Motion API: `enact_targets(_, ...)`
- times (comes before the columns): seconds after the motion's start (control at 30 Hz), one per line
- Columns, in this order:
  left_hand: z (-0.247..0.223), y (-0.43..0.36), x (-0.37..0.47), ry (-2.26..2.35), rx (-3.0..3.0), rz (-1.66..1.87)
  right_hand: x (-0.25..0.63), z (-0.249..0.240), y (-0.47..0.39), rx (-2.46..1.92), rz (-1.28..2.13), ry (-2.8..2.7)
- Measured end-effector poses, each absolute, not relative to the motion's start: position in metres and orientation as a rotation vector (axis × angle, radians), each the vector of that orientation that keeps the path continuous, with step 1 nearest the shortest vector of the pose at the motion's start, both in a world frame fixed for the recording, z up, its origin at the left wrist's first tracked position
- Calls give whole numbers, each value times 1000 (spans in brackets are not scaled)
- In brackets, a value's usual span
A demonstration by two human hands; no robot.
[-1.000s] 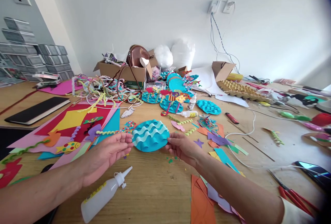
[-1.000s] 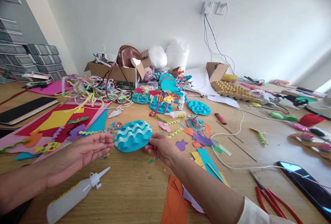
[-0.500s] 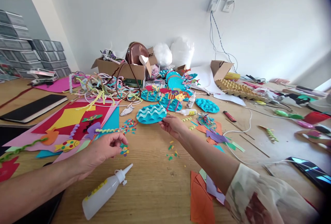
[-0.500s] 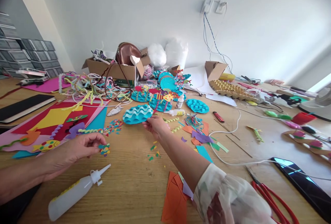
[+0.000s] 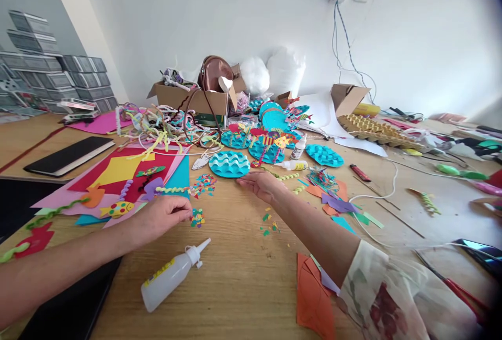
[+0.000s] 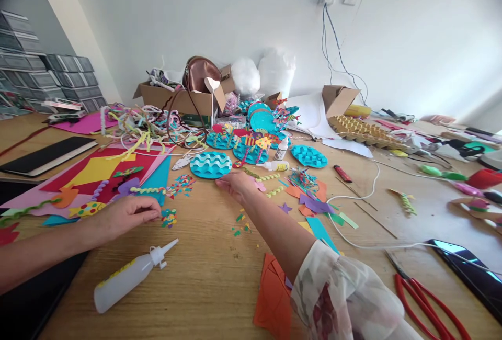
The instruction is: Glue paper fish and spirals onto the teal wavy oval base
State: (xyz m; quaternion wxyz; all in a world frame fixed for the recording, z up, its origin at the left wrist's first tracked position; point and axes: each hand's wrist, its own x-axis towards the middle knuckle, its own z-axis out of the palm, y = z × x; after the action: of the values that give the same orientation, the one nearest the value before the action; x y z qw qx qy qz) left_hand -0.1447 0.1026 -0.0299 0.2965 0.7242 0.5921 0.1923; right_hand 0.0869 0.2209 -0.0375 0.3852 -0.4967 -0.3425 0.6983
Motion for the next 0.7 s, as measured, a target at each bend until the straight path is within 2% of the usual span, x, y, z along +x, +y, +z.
enact_targets(0.13, -31, 101, -147, 1503, 2175, 477, 96, -31, 208, -1345, 1694, -1077)
enact_targets(0.3, -39, 100, -152, 1316, 2345, 380, 93, -26, 167, -1359, 1432, -1943)
enact_targets(0.4, -42, 98, -152, 1195, 2373, 360, 84, -22, 133, -1018, 907, -2510)
enact_targets(0.5, -40, 95, -150, 1153, 2362, 354, 75, -13, 102, -676, 500, -2772)
enact_targets(0.63, -36, 92, -151, 1152, 2448, 310, 57, -8, 74, -213, 139, -2894)
enact_targets(0.7, -36, 93, -155, 1215, 2503, 313, 46, -12, 67, -181, 77, -2923)
